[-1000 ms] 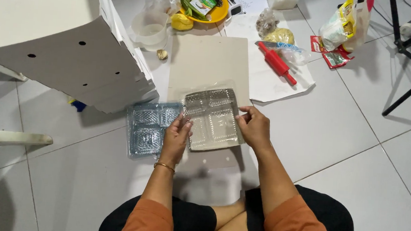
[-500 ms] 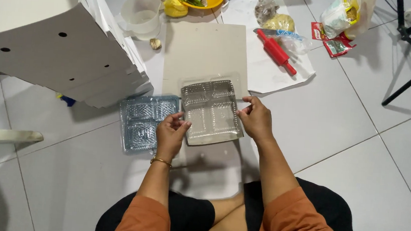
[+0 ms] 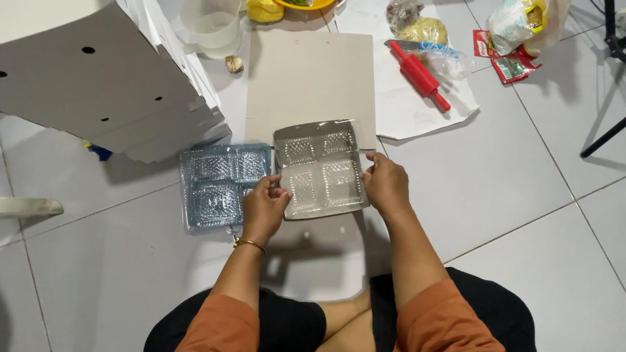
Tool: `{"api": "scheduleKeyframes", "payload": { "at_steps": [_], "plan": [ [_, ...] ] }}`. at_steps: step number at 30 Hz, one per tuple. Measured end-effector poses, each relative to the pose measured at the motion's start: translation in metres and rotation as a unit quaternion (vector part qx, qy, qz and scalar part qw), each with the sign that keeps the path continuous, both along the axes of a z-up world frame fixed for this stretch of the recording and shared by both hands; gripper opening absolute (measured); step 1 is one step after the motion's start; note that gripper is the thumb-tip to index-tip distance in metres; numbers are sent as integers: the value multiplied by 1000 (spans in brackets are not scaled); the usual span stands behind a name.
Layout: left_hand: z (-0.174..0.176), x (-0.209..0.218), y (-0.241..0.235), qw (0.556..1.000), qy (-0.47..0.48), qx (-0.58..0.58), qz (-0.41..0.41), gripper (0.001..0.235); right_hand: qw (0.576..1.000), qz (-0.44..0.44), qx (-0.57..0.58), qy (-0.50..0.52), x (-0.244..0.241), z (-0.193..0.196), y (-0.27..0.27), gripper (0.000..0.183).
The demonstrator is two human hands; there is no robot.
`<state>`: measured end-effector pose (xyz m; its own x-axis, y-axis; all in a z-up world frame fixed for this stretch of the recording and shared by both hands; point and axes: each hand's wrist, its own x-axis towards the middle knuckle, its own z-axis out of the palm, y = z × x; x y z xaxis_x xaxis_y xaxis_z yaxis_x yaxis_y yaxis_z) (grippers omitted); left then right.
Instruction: The person sits on the floor and assembles a white cardboard box. They place a plastic tray inside the box, fold the cardboard flaps to form the box structure, and then stack the completed box onto a pile of similar boxes.
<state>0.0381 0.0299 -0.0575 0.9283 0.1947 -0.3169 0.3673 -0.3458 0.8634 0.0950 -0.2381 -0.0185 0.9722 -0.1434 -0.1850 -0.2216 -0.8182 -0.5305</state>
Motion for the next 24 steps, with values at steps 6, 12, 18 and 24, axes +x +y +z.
{"api": "scheduleKeyframes", "payload": {
  "at_steps": [6, 12, 18, 24],
  "plan": [
    [10, -1, -7, 988, -26, 144, -42, 44, 997, 46, -43, -39, -3, -21, 1, 46],
    [5, -6, -6, 978, -72, 182, -70, 47, 988, 97, -99, -67, -4, -43, 0, 44],
    [7, -5, -3, 980, -58, 184, -58, 56, 971, 123, -164, -124, -9, -12, 21, 48],
    [11, -6, 0, 982, -37, 180, -52, 68, 942, 201, -138, -230, 2, -36, 57, 61]
  ]
}}
